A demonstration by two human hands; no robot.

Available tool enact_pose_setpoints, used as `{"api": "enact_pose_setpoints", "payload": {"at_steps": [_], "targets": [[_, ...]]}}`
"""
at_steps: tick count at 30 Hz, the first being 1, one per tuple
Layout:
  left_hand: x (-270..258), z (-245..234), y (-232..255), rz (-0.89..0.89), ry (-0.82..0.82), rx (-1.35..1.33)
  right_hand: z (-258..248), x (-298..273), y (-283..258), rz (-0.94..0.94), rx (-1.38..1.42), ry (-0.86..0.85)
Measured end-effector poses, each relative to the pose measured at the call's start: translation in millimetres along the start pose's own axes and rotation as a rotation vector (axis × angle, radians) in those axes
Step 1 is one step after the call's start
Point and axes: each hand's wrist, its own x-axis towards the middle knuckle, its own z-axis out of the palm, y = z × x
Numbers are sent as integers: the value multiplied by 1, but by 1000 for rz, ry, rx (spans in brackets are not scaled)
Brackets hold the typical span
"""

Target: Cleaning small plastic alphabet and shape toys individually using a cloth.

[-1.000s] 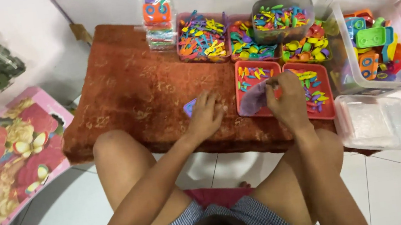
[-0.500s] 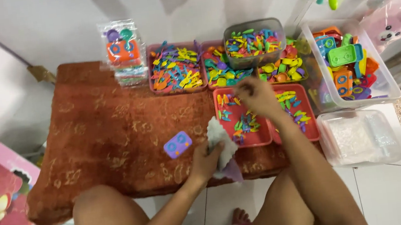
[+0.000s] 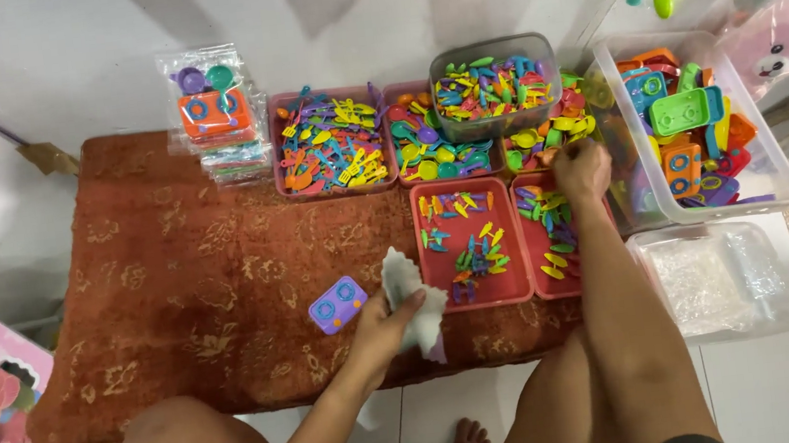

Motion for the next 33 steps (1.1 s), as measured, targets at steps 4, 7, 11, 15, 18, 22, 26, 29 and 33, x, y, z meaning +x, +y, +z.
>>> {"api": "enact_pose_setpoints", "payload": {"at_steps": [4,7,11,15,18,22,26,29,33], "targets": [[16,-10,-18,37,19,87,-5,7,8,-23,82,167],[22,-22,-24,227,113,508,-23,-7,-4,-136,135,317],[-1,-19,2,335,226,538,-93,-76,-77,-313,562,15],[-26,-15,26,390,217,519,-185,-189,-174,-511,880,-644],[-17,-23,13,448,200,557,-155,-232,-183,-708,1120,-918],[-19,-35,2,494,121,590,-129,-259,-167,-554,1029,-863],[-26,-52,-9,452,-57,398,-146,-258,-159,-372,976,-706],[-47,-55,-1,356,-94,259,-153,-262,-153,-355,948,-621],[-36,-56,-23,330,-75,160,-157,-278,-149,-476,959,-460]]}}
